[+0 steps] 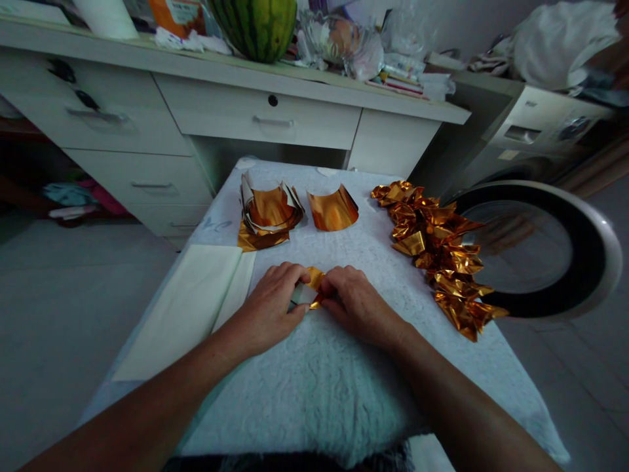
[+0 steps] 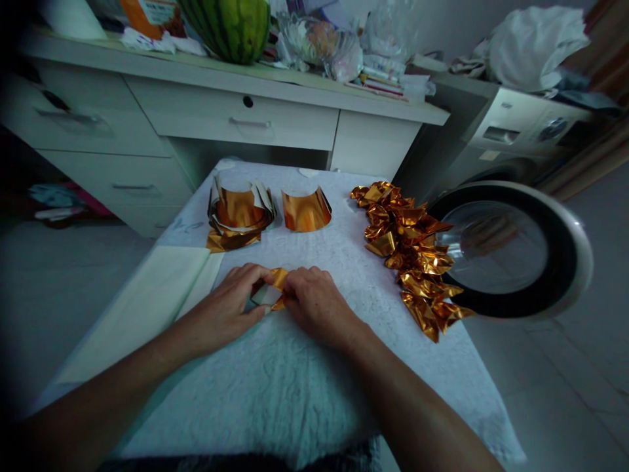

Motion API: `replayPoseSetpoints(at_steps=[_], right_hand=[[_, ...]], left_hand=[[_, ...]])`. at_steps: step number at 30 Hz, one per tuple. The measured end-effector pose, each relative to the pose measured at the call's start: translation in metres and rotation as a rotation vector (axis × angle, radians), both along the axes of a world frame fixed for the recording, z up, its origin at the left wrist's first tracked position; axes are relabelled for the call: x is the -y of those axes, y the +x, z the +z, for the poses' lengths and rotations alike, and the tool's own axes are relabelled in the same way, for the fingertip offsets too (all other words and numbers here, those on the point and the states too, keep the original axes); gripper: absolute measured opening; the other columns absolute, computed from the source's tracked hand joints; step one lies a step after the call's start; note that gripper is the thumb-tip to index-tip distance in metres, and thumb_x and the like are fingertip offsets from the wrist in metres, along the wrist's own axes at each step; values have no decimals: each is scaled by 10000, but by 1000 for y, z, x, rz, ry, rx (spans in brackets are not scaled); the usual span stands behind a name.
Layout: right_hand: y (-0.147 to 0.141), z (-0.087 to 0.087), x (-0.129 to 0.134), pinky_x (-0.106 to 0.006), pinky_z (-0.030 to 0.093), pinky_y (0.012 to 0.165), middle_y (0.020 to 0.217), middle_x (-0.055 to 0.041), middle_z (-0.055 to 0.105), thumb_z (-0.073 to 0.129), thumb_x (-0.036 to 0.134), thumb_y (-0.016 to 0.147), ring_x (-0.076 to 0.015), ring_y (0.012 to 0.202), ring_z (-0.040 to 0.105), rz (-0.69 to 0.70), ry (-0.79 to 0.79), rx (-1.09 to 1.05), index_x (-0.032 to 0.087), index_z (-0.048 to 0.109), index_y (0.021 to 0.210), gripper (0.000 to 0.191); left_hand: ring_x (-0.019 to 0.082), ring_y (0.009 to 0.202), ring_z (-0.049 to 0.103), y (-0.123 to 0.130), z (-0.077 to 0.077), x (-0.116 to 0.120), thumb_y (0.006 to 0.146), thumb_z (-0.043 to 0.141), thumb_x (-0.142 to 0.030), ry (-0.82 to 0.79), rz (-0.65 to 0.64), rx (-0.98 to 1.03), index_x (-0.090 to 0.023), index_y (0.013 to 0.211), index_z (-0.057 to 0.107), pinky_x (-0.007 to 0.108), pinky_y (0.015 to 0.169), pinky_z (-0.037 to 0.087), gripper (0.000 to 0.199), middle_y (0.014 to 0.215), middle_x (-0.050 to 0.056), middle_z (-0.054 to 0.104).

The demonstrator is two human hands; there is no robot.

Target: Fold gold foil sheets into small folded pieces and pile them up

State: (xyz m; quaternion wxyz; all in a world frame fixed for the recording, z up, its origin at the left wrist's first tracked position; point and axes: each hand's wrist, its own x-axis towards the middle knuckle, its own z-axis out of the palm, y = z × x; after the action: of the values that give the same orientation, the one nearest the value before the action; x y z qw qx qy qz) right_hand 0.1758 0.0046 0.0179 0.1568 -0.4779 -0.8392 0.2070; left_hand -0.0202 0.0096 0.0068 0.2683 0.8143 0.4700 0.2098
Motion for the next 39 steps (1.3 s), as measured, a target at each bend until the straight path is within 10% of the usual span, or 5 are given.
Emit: replayPoseSetpoints(at_steps=[11, 39], right_hand=[[-2, 0, 7, -341, 336, 790, 933, -57, 601, 641, 235, 829, -206, 886, 504, 70, 78, 97, 177, 642, 947, 131], [15, -6, -1, -290, 393, 737, 857, -48, 625, 484, 87, 866, -158, 767, 529, 57, 221, 91, 167, 615, 876, 155]], left_hand=[[223, 977, 542, -13, 5, -9, 758, 361, 6, 67, -51, -1, -213, 952, 562, 394, 875, 448, 355, 972, 37, 630], [225, 1033, 541, -12, 0, -11, 788, 574, -93, 268, 89, 33, -242, 998, 418, 380, 873, 473, 300, 1062, 32, 501]])
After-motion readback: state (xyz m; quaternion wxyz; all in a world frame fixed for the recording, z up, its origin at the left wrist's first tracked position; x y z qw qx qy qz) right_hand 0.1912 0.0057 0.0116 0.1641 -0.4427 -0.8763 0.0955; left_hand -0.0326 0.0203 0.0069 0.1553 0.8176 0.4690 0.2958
